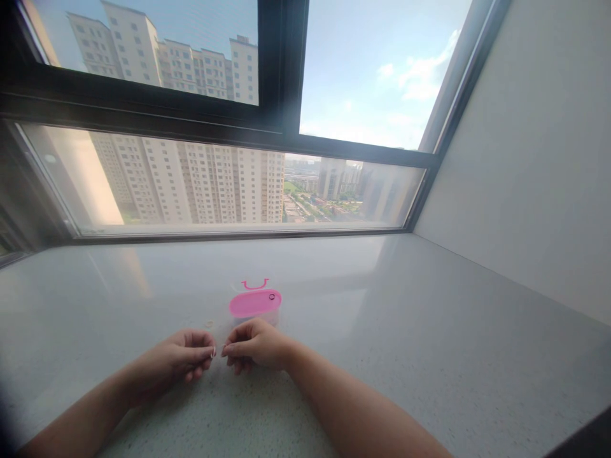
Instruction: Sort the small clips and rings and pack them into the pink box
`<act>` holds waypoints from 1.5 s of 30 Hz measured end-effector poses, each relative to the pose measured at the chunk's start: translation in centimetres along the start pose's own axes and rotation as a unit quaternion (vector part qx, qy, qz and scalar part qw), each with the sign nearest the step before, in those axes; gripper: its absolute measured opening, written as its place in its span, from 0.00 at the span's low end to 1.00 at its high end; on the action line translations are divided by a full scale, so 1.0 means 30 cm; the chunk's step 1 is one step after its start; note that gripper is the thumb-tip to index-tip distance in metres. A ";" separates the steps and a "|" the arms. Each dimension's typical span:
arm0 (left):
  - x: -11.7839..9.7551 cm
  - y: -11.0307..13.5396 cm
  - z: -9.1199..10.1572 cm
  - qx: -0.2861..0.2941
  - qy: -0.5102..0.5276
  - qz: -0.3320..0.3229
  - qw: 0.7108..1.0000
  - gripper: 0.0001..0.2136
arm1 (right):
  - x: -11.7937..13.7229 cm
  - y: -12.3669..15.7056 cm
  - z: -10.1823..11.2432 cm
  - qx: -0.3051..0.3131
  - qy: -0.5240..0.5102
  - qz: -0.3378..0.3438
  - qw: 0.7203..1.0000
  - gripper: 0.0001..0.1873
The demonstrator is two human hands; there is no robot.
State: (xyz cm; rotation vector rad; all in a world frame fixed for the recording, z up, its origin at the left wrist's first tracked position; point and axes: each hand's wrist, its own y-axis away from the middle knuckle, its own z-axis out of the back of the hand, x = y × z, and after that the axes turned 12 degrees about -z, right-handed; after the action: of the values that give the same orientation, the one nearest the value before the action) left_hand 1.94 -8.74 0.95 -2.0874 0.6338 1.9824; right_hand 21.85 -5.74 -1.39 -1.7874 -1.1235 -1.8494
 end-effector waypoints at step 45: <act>0.002 -0.002 0.010 -0.022 0.017 0.026 0.999 0.11 | 0.007 -0.008 -0.002 0.054 0.002 0.006 0.999 0.18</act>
State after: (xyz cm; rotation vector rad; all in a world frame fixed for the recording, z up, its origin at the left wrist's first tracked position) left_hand 1.70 -8.57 0.86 -2.1560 0.6636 2.0091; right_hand 21.59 -5.57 -1.25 -1.7261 -1.1844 -1.7507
